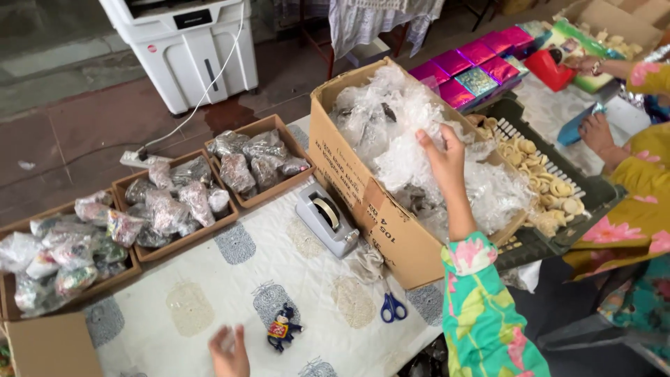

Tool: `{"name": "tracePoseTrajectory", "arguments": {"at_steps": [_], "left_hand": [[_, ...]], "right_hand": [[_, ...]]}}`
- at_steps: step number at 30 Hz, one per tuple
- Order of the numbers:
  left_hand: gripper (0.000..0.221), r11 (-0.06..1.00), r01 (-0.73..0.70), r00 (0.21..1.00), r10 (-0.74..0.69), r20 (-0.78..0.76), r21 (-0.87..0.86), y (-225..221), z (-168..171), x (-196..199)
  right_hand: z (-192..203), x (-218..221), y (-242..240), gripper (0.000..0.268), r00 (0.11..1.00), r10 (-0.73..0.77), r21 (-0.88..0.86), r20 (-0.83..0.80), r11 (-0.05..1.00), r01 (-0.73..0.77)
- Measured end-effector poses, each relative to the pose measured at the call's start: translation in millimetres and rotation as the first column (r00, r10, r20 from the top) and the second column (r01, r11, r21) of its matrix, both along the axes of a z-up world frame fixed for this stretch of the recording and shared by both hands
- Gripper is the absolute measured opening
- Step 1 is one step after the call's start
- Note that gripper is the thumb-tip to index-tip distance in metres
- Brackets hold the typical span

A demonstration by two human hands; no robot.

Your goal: The person wraps small painted decorative figurines in bubble wrap, pressing the plastic around each item by hand, and places the wrapped pieces into cardboard boxes. They pull bubble wrap from a large box, tear off pieces, and set finished wrapped items into trays and boxes on the table.

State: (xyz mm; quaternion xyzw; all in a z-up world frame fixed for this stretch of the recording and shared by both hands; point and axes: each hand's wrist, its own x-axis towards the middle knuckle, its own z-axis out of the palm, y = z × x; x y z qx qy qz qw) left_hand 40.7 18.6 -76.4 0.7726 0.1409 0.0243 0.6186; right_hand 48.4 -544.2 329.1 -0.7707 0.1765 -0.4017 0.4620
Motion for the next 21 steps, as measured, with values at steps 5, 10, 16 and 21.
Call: {"name": "tracePoseTrajectory", "arguments": {"at_steps": [5, 10, 16, 21], "left_hand": [[0.043, 0.906, 0.374, 0.871, -0.417, 0.262, 0.197, -158.4, 289.6, 35.4], [0.069, 0.708, 0.603, 0.481, -0.691, 0.540, 0.368, -297.0, 409.9, 56.6], [0.086, 0.600, 0.710, 0.460, -0.791, 0.402, 0.368, -367.0, 405.9, 77.5], [0.066, 0.604, 0.770, 0.507, -0.774, 0.378, 0.204, -367.0, 389.8, 91.9]], "right_hand": [[26.1, 0.4, 21.6, 0.036, 0.984, 0.166, 0.072, 0.064, 0.983, -0.171], [10.1, -0.8, 14.3, 0.039, 0.973, 0.228, 0.070, -0.020, 0.972, -0.226], [4.3, 5.4, 5.5, 0.036, 0.955, 0.290, 0.299, -0.061, 0.918, -0.260], [-3.7, 0.0, -25.1, 0.042, 0.986, 0.086, 0.169, 0.143, 0.980, -0.110]]}}
